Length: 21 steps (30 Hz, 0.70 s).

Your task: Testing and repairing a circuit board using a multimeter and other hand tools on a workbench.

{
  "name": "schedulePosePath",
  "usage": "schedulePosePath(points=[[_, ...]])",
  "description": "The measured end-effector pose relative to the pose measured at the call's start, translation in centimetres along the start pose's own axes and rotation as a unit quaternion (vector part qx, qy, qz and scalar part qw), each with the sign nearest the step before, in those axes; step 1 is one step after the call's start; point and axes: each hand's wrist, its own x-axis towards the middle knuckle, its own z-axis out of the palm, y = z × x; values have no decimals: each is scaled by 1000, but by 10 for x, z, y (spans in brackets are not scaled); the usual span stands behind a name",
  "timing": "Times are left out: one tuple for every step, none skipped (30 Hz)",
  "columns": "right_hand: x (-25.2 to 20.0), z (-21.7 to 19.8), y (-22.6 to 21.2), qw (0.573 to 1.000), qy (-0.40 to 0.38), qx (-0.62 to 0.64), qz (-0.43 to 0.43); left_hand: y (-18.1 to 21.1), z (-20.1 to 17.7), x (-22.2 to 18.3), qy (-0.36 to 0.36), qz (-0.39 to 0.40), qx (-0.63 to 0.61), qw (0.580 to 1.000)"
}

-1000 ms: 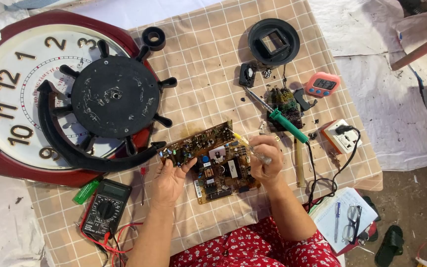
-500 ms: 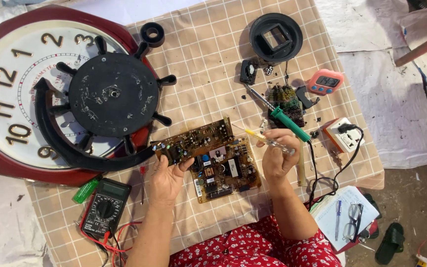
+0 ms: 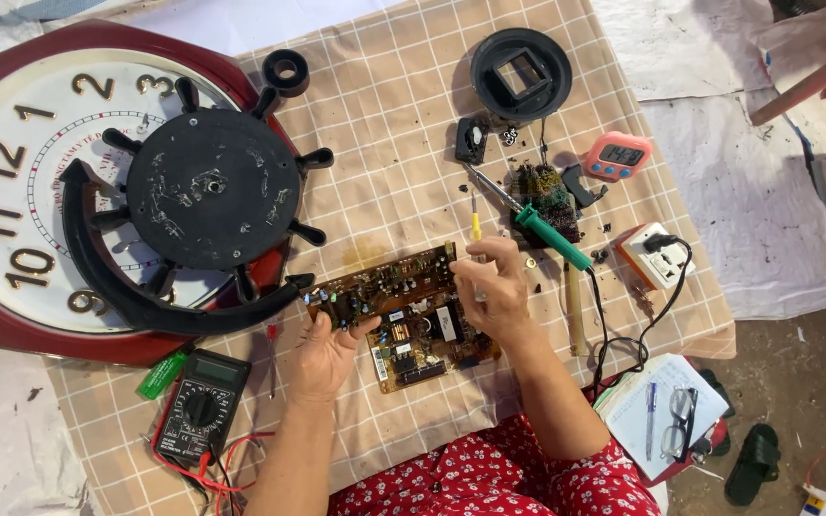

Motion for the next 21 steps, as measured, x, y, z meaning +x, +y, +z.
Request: schedulePosePath(points=[[-3, 3, 3, 1000, 0, 0, -1, -5, -13, -1, 0, 1, 0, 1000], [-5, 5, 5, 1000, -1, -30, -4, -11, -26, -2, -1, 3, 5, 1000], [-8, 8, 8, 998, -1, -61, -7, -16, -39, -4, -2, 3, 10, 1000], [-5, 5, 4, 998, -1, -60, -8, -16, -36, -3, -2, 4, 11, 1000], [-2, 3, 1, 997, -24, -69, 4, -15, -34, -2, 0, 6, 7, 1000], [0, 1, -2, 996, -47, -77, 16, -14, -31, -1, 1, 7, 4, 1000], [-1, 1, -1, 996, -47, -77, 16, -15, -33, -1, 1, 7, 4, 1000], [-3, 1, 1, 995, -57, -72, 25, -15, -35, -1, 2, 5, 10, 1000], [-4, 1, 2, 995, -66, -67, 35, -16, -36, -1, 3, 4, 16, 1000], [-1, 0, -1, 995, -66, -67, 35, -17, -38, -1, 3, 3, 16, 1000], [1, 0, -4, 995, -61, -61, 41, -17, -39, -1, 6, 4, 20, 1000], [4, -1, -6, 996, -56, -56, 47, -18, -40, -1, 10, 5, 23, 1000], [4, -1, -7, 996, -55, -56, 47, -20, -48, -1, 9, 4, 24, 1000], [5, -1, -8, 996, -55, -43, 52, -22, -55, -1, 9, 2, 25, 1000], [5, 0, -8, 996, -56, -29, 56, -24, -62, -2, 9, 1, 25, 1000], [4, -1, -8, 996, -56, -29, 56, -22, -55, -1, 9, 1, 25, 1000], [4, -2, -8, 996, -57, -25, 58, -19, -48, 0, 12, 2, 16, 1000], [3, -2, -8, 996, -58, -21, 61, -16, -41, 1, 15, 4, 7, 1000], [-2, 2, -1, 996, -57, -21, 61, -14, -38, 2, 15, 4, 7, 1000], [-8, 6, 6, 997, -36, 16, 68, -12, -36, 3, 6, 4, 9, 1000], [-14, 11, 13, 996, -16, 53, 76, -10, -34, 3, -2, 3, 12, 1000]])
